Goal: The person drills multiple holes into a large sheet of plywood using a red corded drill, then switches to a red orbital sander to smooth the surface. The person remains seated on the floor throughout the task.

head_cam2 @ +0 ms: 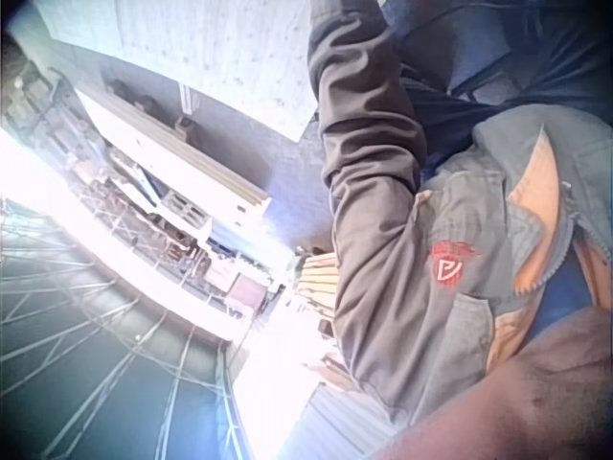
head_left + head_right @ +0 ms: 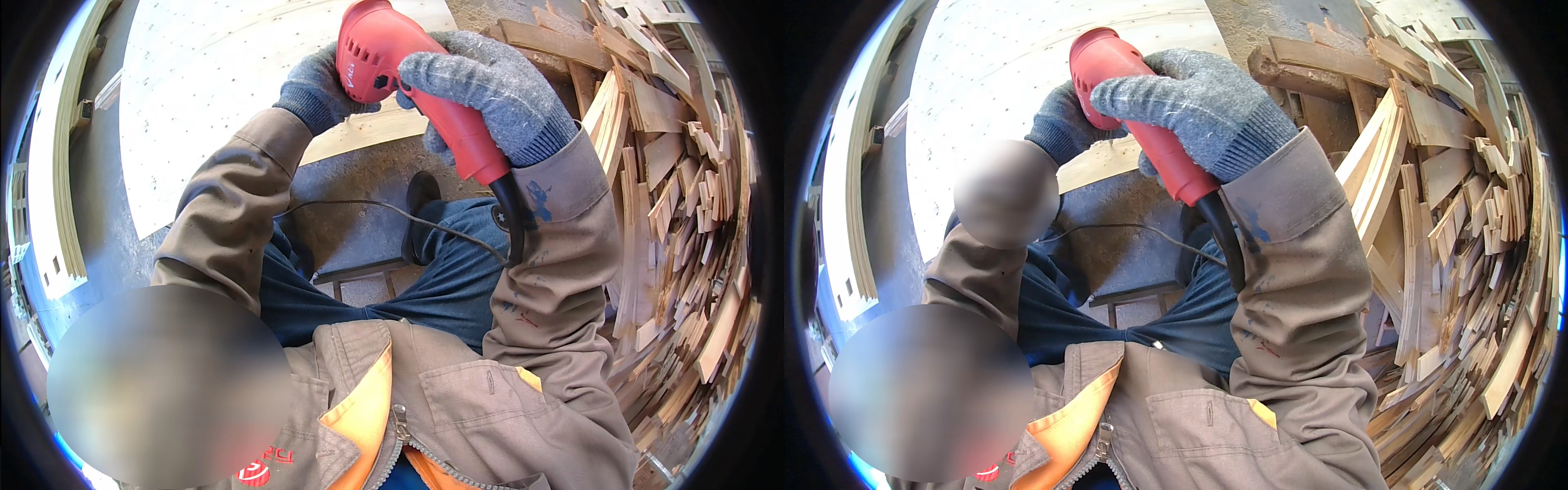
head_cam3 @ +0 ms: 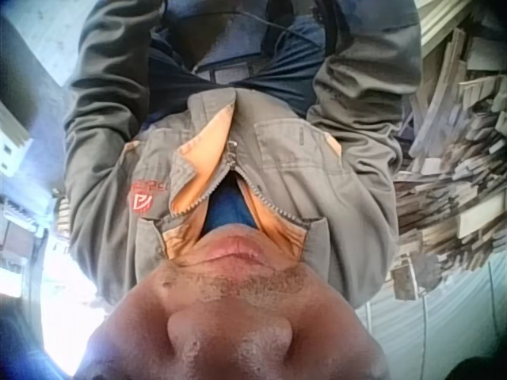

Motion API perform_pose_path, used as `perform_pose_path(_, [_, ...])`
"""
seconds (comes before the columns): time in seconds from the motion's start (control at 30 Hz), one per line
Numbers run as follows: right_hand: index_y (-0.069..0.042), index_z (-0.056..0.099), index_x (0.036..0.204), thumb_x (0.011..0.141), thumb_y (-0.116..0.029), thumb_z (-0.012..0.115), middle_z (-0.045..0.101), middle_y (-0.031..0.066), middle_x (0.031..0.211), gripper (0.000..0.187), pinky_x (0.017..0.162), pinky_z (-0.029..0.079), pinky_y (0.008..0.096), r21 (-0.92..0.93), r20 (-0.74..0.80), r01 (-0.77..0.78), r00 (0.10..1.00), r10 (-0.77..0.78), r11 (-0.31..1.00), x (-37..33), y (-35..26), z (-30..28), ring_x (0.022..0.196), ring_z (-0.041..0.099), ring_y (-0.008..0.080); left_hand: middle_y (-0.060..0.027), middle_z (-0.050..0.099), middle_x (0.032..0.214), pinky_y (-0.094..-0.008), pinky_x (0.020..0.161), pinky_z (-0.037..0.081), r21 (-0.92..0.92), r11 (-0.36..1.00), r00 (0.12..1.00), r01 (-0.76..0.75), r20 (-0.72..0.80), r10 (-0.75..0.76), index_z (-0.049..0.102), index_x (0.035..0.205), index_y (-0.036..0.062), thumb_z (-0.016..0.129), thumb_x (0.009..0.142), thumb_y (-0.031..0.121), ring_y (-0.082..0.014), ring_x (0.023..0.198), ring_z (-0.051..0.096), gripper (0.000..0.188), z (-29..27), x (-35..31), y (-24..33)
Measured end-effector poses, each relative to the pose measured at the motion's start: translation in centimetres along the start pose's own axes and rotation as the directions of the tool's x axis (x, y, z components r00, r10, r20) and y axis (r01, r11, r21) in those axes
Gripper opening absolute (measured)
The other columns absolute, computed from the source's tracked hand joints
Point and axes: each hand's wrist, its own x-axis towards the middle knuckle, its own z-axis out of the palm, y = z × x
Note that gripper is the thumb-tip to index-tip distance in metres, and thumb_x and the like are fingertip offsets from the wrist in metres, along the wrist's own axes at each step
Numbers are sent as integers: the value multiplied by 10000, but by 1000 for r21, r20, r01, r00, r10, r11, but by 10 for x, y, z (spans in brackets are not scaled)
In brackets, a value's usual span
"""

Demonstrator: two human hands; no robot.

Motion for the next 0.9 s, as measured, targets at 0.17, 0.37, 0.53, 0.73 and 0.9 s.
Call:
perform_pose_path(0.17, [-25,634,1235,879,-426,789,693,92,938,559,545,574,263,20,13,17,1000,-17,1000,0,1,0,627,663,147,-144,600,1388,-498,1064,523,-205,979,1000,22,1,-22,481,1443,52,688,928,133,-283,1246,604,561,-2,-2,0])
perform_pose_path(0.37, [-24,637,1228,878,-427,788,691,88,931,554,549,573,263,-3,9,4,1000,-4,1000,-1,-2,1,627,660,143,-109,644,1342,-441,1042,542,-196,980,999,22,47,-13,522,1410,64,828,804,102,-235,1205,632,681,-11,5,-8])
perform_pose_path(0.53, [-20,639,1211,877,-418,786,688,85,910,539,545,565,267,-1,31,4,1000,-4,1000,3,0,0,626,654,143,-156,568,1435,-511,1109,486,240,960,986,-148,111,124,451,1475,59,675,984,178,-306,1293,576,553,-13,1,-11])
perform_pose_path(0.73, [-10,635,1190,879,-402,785,690,94,904,522,565,571,272,-50,43,24,999,-22,998,11,6,-1,649,660,145,-64,697,1266,-378,993,570,-186,983,999,-10,50,20,560,1371,70,955,668,91,-176,1154,660,807,-16,9,-18])
perform_pose_path(0.9, [2,633,1181,880,-381,787,690,102,903,511,609,586,276,7,28,-2,1000,2,1000,7,4,3,709,678,156,-63,708,1240,-376,985,571,-133,988,994,-85,58,93,581,1350,63,958,651,58,-170,1135,666,795,-17,11,-24])
